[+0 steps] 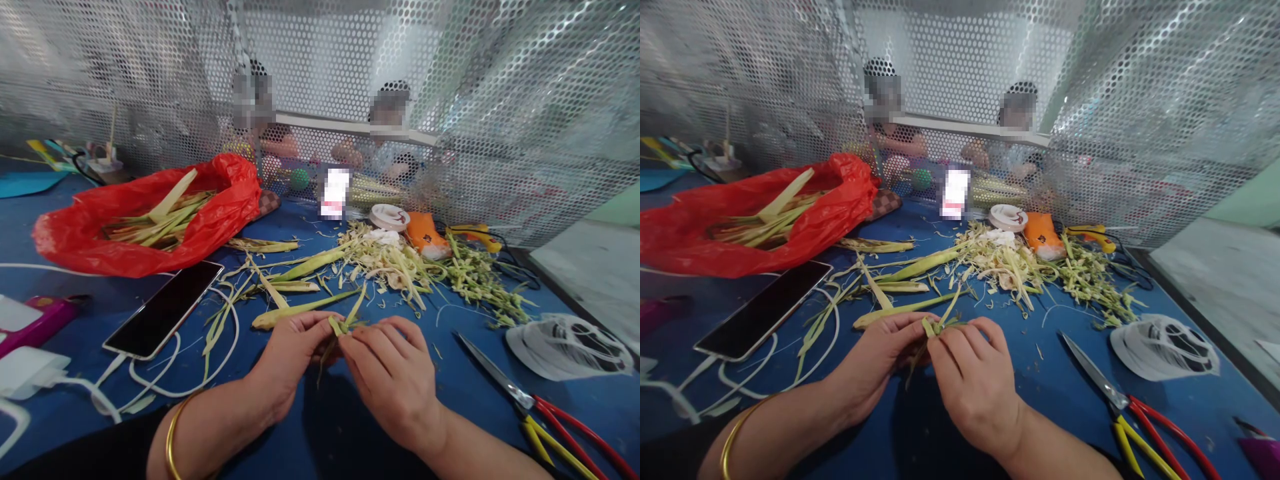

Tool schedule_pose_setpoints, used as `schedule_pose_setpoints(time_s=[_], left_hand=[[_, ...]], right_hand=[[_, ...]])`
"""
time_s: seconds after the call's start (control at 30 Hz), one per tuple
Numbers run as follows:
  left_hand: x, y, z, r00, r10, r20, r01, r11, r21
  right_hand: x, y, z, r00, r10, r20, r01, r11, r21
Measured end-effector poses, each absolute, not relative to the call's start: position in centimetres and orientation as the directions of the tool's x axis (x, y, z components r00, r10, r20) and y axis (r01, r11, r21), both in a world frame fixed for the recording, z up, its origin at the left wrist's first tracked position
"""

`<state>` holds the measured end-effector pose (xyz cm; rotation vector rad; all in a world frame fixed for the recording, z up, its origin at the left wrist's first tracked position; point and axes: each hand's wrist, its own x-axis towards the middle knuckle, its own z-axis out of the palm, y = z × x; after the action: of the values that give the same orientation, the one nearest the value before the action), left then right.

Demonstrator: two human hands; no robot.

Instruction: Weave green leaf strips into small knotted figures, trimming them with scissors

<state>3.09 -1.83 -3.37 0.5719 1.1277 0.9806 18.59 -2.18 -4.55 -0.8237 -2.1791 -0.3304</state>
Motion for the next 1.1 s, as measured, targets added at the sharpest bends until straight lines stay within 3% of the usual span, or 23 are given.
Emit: schedule_pose_setpoints(time_s=[0.37,0.6,0.8,1.0,1.1], left_hand=[[2.8,-2.0,-2.6,0.265,0.861,-0.434,-0.489,0.508,0.709],[2.6,-1.6,-3.4,0.220,0.844,-0.490,-0.378,0.536,0.754],[2.7,-1.6,-3.1,0.192,0.837,-0.513,-0.412,0.543,0.732],[3.0,-1.9,-3.2,0.162,0.853,-0.496,-0.433,0.513,0.741],[3.1,-2.0,-3.6,0.124,0.867,-0.482,-0.426,0.485,0.764]], right_hand=[[19.0,-2.2,-4.5,-0.527,0.427,0.735,0.680,0.731,0.063],[19.1,-1.9,-4.7,-0.562,0.403,0.722,0.655,0.750,0.092],[19.0,-2.0,-4.6,-0.596,0.391,0.701,0.627,0.772,0.103],[18.3,-2.3,-5.1,-0.726,0.252,0.640,0.515,0.816,0.263],[18.1,-2.4,-5.3,-0.723,0.245,0.645,0.502,0.828,0.249]])
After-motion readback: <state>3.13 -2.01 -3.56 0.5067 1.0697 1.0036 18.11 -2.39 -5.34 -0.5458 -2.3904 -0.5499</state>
